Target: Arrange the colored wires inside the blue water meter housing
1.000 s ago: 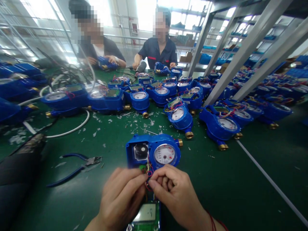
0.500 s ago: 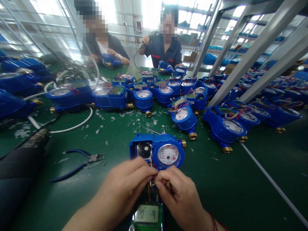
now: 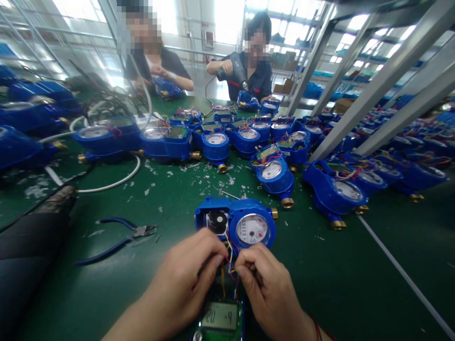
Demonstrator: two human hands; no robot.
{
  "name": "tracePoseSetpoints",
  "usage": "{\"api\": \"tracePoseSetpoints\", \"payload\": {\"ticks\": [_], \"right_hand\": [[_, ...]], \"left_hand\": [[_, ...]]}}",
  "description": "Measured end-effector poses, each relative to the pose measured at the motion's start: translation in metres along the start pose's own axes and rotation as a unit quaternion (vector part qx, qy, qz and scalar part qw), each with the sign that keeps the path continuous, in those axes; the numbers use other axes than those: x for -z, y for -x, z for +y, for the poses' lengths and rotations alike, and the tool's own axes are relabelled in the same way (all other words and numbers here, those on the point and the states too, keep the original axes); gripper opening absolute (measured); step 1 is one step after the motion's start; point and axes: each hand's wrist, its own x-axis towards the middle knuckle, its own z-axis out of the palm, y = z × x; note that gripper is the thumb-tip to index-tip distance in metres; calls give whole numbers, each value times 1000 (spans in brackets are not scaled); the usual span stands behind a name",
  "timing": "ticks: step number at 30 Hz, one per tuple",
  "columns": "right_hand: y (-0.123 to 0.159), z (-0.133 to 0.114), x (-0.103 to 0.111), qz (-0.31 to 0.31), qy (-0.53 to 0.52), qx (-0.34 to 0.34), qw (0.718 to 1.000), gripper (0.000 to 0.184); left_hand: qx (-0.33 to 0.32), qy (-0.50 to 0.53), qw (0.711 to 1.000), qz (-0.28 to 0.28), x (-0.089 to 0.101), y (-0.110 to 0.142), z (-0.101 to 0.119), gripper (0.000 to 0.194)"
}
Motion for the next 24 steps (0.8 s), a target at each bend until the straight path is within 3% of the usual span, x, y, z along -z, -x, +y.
{"api": "tracePoseSetpoints", "payload": {"ticks": [24], "right_hand": [[0,0,-1,27,2,36,999,16]], "left_hand": [[12,1,1000,26,-4,3,0,13]]}}
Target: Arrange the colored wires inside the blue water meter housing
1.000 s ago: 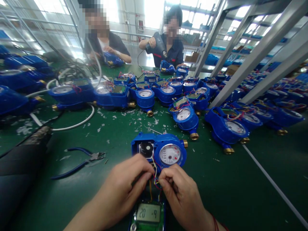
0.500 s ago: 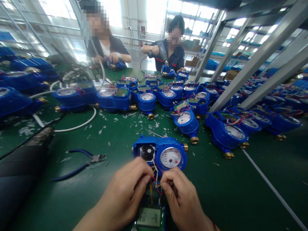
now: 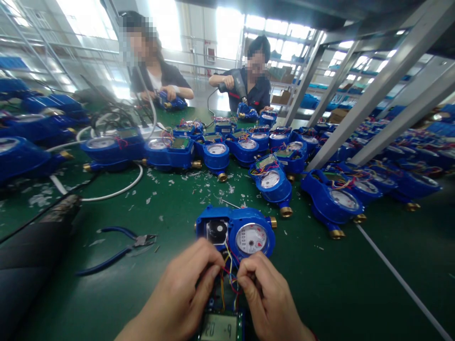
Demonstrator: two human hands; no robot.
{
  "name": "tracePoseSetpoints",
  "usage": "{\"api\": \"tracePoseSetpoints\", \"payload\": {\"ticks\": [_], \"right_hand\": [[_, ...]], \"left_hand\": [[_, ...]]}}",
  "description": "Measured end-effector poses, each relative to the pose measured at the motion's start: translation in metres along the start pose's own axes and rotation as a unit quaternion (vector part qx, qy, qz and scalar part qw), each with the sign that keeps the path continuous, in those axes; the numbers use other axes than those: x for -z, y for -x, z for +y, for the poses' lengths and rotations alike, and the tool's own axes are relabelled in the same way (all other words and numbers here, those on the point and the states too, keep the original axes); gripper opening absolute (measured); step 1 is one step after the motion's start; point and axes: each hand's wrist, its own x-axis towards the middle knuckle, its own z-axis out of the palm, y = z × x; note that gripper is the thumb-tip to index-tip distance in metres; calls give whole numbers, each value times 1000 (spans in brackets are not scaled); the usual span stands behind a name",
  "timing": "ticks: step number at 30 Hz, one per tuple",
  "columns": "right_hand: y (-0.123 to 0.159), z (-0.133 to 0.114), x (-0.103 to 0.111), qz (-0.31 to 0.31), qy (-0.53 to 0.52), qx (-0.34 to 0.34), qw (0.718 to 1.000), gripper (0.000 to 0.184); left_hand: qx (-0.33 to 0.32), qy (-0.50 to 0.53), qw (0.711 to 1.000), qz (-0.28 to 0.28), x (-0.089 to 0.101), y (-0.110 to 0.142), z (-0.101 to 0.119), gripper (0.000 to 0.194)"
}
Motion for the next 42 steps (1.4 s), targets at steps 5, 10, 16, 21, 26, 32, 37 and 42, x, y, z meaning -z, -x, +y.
{"api": "tracePoseSetpoints", "payload": {"ticks": [5,10,16,21,26,32,37,42], "right_hand": [[0,1,1,-2,9,3,1000,17],[-1,1,1,-1,11,10,1000,18],[-2,-1,2,2,7,10,1000,18],[-2,1,3,-5,5,2,1000,18],[0,2,1,-4,0,-3,1000,18],[-2,1,2,-5,-5,-5,1000,19],[-2,1,2,1,-2,0,1000,20],[-1,1,1,2,-4,1,1000,22]], "left_hand": [[-2,-1,1000,3,0,1,1,13],[0,3,1000,1,1,3,-1,13],[-2,7,1000,6,0,3,-3,13],[10,4,1000,-3,0,4,-2,13],[11,4,1000,1,0,4,-1,13],[8,-1,1000,6,1,2,0,13],[8,-11,1000,5,0,4,-3,14],[0,-13,1000,5,0,5,-3,14]]}}
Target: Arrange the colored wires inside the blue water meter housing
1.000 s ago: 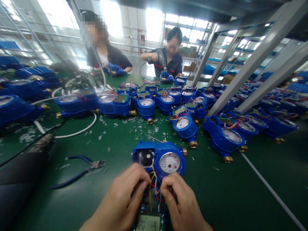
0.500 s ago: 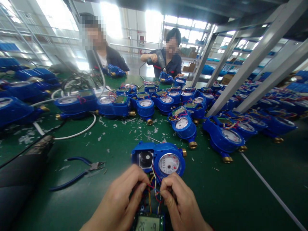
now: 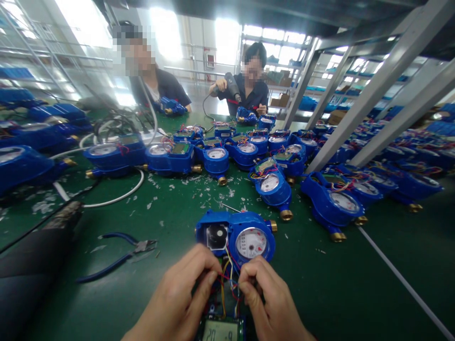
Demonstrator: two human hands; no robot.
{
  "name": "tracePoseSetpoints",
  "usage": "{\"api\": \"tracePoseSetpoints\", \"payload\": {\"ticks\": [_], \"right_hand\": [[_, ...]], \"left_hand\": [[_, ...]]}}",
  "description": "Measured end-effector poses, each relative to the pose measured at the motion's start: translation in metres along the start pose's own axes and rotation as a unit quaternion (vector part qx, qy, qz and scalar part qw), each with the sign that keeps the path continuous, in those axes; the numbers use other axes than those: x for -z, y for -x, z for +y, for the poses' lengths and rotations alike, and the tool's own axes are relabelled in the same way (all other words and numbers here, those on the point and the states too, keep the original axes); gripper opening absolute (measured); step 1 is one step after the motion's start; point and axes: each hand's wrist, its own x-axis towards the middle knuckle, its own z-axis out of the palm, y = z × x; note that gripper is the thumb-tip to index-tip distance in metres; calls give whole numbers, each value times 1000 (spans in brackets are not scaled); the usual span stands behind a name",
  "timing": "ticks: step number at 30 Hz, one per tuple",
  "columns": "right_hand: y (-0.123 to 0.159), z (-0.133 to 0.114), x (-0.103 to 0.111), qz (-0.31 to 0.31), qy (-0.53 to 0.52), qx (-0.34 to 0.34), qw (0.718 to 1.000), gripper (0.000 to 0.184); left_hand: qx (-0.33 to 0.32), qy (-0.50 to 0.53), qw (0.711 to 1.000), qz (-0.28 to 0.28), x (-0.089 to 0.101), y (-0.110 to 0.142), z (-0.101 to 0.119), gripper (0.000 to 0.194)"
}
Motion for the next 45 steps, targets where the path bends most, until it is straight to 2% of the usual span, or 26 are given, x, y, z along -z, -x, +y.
{"api": "tracePoseSetpoints", "payload": {"ticks": [13,15,18,21,24,28,32,36,42,45], "right_hand": [[2,3,-2,8,-28,-8,1000,22],[4,4,-3,17,-41,-25,999,20],[7,7,-5,18,-62,-45,997,15],[8,8,-7,36,-80,-38,995,23],[8,6,-10,34,-67,-45,996,22],[7,3,-14,49,-31,-39,998,2],[8,4,-15,58,-31,-30,997,8],[8,4,-11,42,-27,-32,998,9],[8,3,-8,38,-9,-24,999,10],[10,4,-8,34,-7,-12,999,10]], "left_hand": [[32,17,999,1,2,-1,5,17],[20,15,1000,3,2,-2,5,14],[-33,12,999,26,-1,-4,4,11],[-76,7,995,57,-4,-6,5,13],[-77,3,995,59,-7,-8,6,14],[-69,-2,996,60,-7,-8,6,13],[-69,-16,997,39,-8,-5,3,15],[-78,-53,994,48,-10,-4,1,26],[-91,-52,994,45,-8,-10,6,10],[-93,-56,993,51,-7,-10,6,10]]}}
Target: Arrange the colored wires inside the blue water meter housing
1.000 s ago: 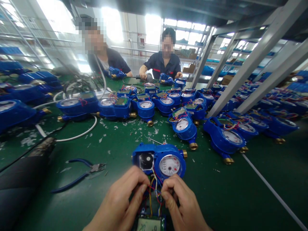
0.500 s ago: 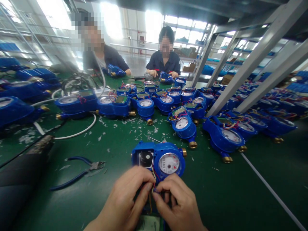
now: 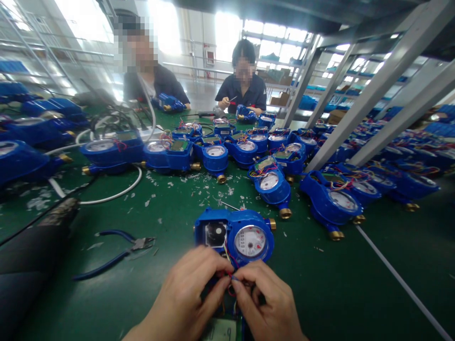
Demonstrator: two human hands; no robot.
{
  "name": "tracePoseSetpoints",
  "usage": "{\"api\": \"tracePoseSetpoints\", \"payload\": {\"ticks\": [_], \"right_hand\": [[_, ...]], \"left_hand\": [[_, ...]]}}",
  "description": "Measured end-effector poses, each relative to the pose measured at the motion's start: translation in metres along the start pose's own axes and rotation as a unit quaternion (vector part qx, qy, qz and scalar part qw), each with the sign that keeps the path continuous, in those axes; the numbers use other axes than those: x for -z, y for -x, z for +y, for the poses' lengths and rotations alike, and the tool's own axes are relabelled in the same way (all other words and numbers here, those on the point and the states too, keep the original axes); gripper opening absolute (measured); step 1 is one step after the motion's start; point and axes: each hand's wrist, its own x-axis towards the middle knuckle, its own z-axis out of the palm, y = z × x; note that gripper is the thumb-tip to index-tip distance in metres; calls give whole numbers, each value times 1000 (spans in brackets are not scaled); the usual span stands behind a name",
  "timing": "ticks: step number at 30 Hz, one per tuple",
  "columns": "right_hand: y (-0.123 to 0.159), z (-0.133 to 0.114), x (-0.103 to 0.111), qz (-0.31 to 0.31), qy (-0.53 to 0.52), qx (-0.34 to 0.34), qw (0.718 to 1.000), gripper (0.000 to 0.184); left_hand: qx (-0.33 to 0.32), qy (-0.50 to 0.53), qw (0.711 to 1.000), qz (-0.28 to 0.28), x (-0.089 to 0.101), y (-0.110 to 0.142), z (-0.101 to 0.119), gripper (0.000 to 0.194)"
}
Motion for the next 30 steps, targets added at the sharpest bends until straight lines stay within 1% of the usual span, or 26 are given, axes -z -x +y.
{"api": "tracePoseSetpoints", "payload": {"ticks": [5,10,14,20,24,30], "right_hand": [[2,1,0,2,-2,8,1000,11],[3,0,1,10,6,18,1000,11],[4,1,0,15,3,5,1000,11],[3,2,-1,29,-10,5,1000,13],[1,1,2,-2,-3,2,1000,15],[0,2,4,-9,17,34,999,17]], "left_hand": [[3,9,1000,1,-3,4,-2,13],[-8,-4,999,40,-4,2,2,11],[-3,-16,998,62,-6,0,4,11],[3,-24,998,62,-6,1,4,10],[-2,-27,998,62,-5,2,5,10],[2,-26,998,55,-9,4,4,10]]}}
